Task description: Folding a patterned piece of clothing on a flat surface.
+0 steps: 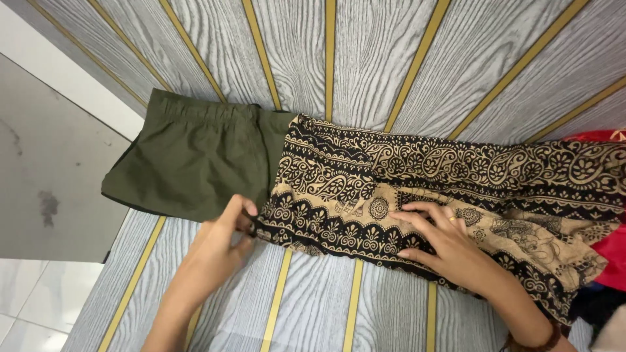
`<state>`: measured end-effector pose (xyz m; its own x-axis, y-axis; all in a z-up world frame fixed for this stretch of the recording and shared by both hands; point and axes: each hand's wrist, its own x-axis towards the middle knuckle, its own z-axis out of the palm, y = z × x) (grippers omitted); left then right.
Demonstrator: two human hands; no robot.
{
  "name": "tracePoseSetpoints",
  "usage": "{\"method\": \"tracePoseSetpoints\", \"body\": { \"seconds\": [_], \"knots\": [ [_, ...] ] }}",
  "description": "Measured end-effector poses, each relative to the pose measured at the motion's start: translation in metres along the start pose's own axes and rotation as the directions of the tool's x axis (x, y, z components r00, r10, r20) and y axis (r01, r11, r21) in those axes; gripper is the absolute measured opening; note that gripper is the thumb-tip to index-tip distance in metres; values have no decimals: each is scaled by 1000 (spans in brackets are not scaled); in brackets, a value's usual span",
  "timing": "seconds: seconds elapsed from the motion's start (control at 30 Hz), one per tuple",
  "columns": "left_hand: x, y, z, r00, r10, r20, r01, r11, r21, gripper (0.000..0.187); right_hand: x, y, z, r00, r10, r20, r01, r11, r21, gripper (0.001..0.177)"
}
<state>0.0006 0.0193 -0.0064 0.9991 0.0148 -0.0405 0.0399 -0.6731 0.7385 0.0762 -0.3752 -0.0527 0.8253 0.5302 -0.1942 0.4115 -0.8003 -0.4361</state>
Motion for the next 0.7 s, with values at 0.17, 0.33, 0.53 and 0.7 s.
{"method": "tracePoseSetpoints", "body": {
  "seconds": [0.17, 0.33, 0.53, 0.7],
  "knots": [
    [4, 16, -19, 989, 117, -89, -122, 991, -48, 27, 3, 6, 4, 998, 44, 41, -43, 999, -8, 75],
    [6, 21, -20, 990, 36, -137, -27, 998, 63, 21, 3, 12, 6, 998, 30, 53, -32, 998, 46, 78],
    [8, 14, -11, 987, -158, -23, 158, 987, 13, 43, 2, 9, 4, 998, 33, 51, -34, 999, 33, 79],
    [8, -11, -3, 979, -204, -4, 190, 920, -343, 45, 4, 15, 10, 999, 24, 49, -24, 1000, -3, 80]
  ]
}}
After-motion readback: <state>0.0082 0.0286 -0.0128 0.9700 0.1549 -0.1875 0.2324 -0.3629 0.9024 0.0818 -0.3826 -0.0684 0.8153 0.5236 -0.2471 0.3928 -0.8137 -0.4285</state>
